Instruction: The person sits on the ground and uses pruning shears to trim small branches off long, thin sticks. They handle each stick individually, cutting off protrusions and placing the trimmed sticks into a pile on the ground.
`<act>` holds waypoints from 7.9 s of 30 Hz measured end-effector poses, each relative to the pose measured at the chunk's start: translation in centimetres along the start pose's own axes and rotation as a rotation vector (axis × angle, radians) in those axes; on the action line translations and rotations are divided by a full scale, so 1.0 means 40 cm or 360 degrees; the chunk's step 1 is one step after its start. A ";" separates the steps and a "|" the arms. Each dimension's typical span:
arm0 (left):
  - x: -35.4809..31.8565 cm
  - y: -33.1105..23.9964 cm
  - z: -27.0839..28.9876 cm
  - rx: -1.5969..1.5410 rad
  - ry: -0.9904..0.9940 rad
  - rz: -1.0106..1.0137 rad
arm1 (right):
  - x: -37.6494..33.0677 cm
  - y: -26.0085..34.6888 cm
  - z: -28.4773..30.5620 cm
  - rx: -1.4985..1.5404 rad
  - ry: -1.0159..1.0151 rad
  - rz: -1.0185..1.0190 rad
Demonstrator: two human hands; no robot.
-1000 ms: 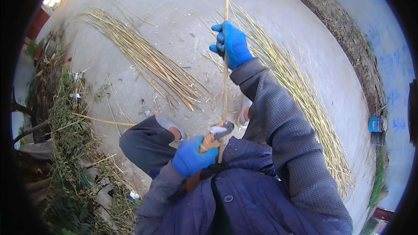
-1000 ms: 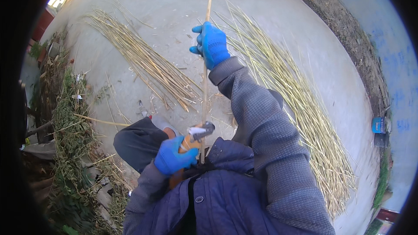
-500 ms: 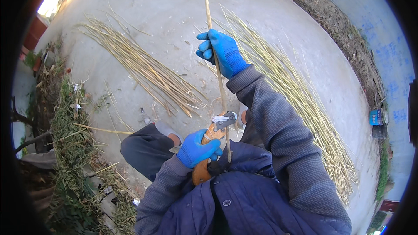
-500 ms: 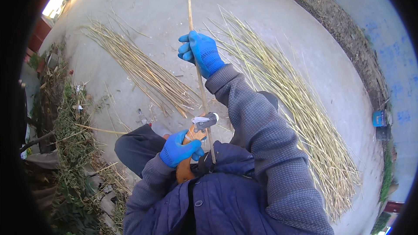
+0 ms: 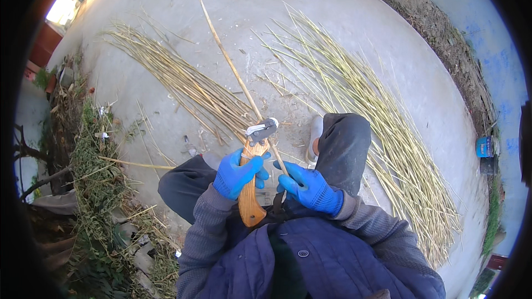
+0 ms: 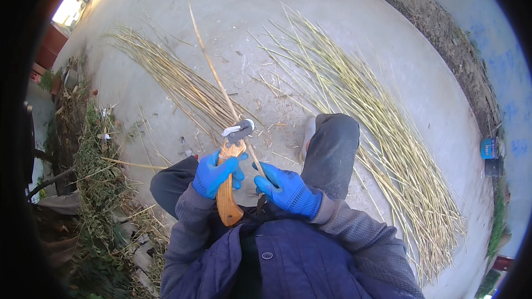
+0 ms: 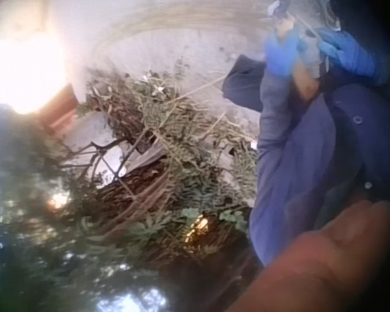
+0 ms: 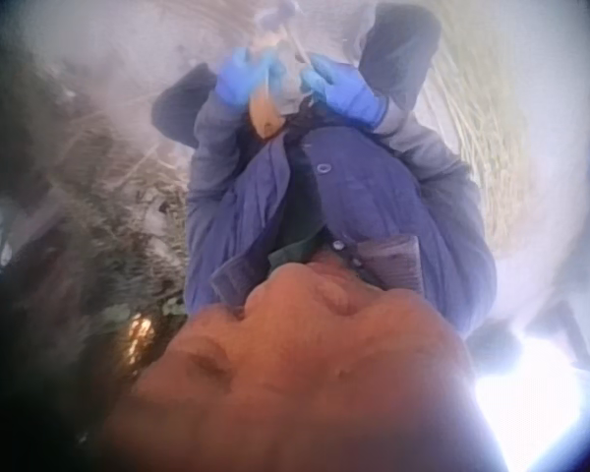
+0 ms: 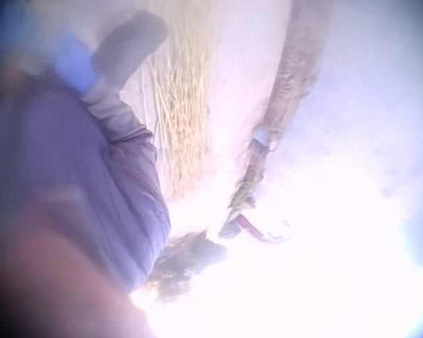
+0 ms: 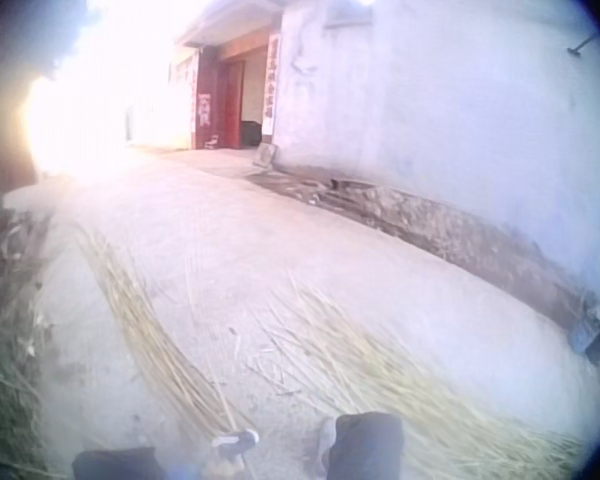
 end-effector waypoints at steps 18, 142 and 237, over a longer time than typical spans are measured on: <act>-0.045 0.028 -0.060 -0.0123 -0.0076 0.0144 | 0.043 0.032 0.018 -0.1245 -0.0335 0.0871; -0.170 0.100 -0.088 0.0840 0.0197 0.0205 | 0.532 0.300 0.283 0.0920 -0.0773 0.0132; 0.190 0.012 0.056 -0.0502 -0.0441 -0.0130 | 0.209 0.059 0.082 -0.0178 0.0220 -0.0250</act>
Point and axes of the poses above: each hand's wrist, its own x-axis towards the middle knuckle, its own z-axis out of the back of the hand, y = z × x, the point moved 4 cm from there along x, towards the middle knuckle, and after that the axes turned 2 degrees about x, right-handed, at the moved point
